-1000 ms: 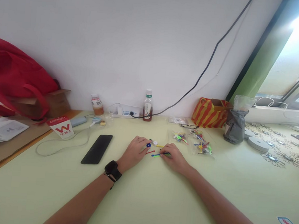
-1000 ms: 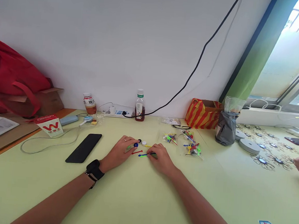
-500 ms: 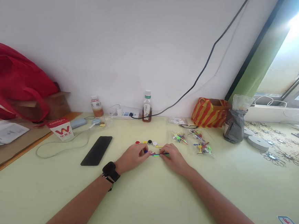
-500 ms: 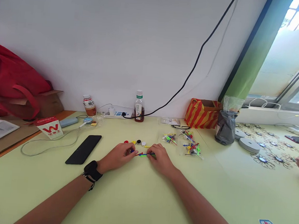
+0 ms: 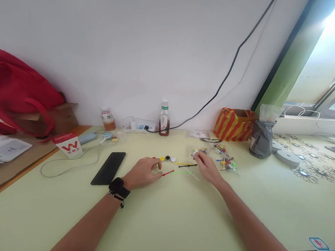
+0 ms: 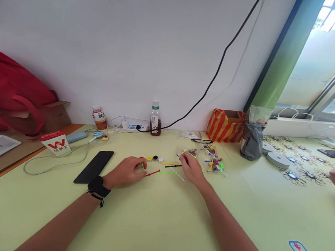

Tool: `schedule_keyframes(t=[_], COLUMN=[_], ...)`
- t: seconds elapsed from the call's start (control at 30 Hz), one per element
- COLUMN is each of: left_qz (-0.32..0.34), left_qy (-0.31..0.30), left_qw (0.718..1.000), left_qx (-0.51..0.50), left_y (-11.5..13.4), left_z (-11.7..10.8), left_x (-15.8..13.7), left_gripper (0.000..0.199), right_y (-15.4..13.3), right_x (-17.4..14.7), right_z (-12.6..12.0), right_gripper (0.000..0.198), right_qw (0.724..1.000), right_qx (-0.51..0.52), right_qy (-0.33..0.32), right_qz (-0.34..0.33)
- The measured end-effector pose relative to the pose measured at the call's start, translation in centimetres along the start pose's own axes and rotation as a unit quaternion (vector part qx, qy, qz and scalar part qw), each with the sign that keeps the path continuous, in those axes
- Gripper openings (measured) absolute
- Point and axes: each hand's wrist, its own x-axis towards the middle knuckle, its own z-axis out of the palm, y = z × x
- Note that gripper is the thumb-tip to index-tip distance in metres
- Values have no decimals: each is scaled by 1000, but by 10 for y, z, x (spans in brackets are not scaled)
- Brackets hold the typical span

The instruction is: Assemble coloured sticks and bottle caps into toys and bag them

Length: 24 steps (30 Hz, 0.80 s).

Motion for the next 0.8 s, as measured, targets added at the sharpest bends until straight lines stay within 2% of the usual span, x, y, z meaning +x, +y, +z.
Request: schedule_keyframes(t=[0.17,0.27,0.4,0.57,0.8], left_qz=[27,26,10,-16,4], left_qy=[-56,-46,-20,7,13], left_qw=[998,999,1000,1000,1000], left_qx=[11,10,1,21,18], left_y=[3,4,3,5,5], left_z=[-1,3,13,29,35], left_x=[-3,-2,1,5,4], left_gripper=[5,6,13,20,26], right_y=[-2,1,1,-14,-23], right_x=[-7,-9,-9,-14,-19], right_z=[-19,-15,0,16,22], right_gripper=[16,9,9,10,31], right_qw=[978,971,980,986,982], right_qx=[-99,-80,-65,-105,-121], right_qy=[-179,-221,-184,-131,-140], right_qz=[31,36,27,10,-40])
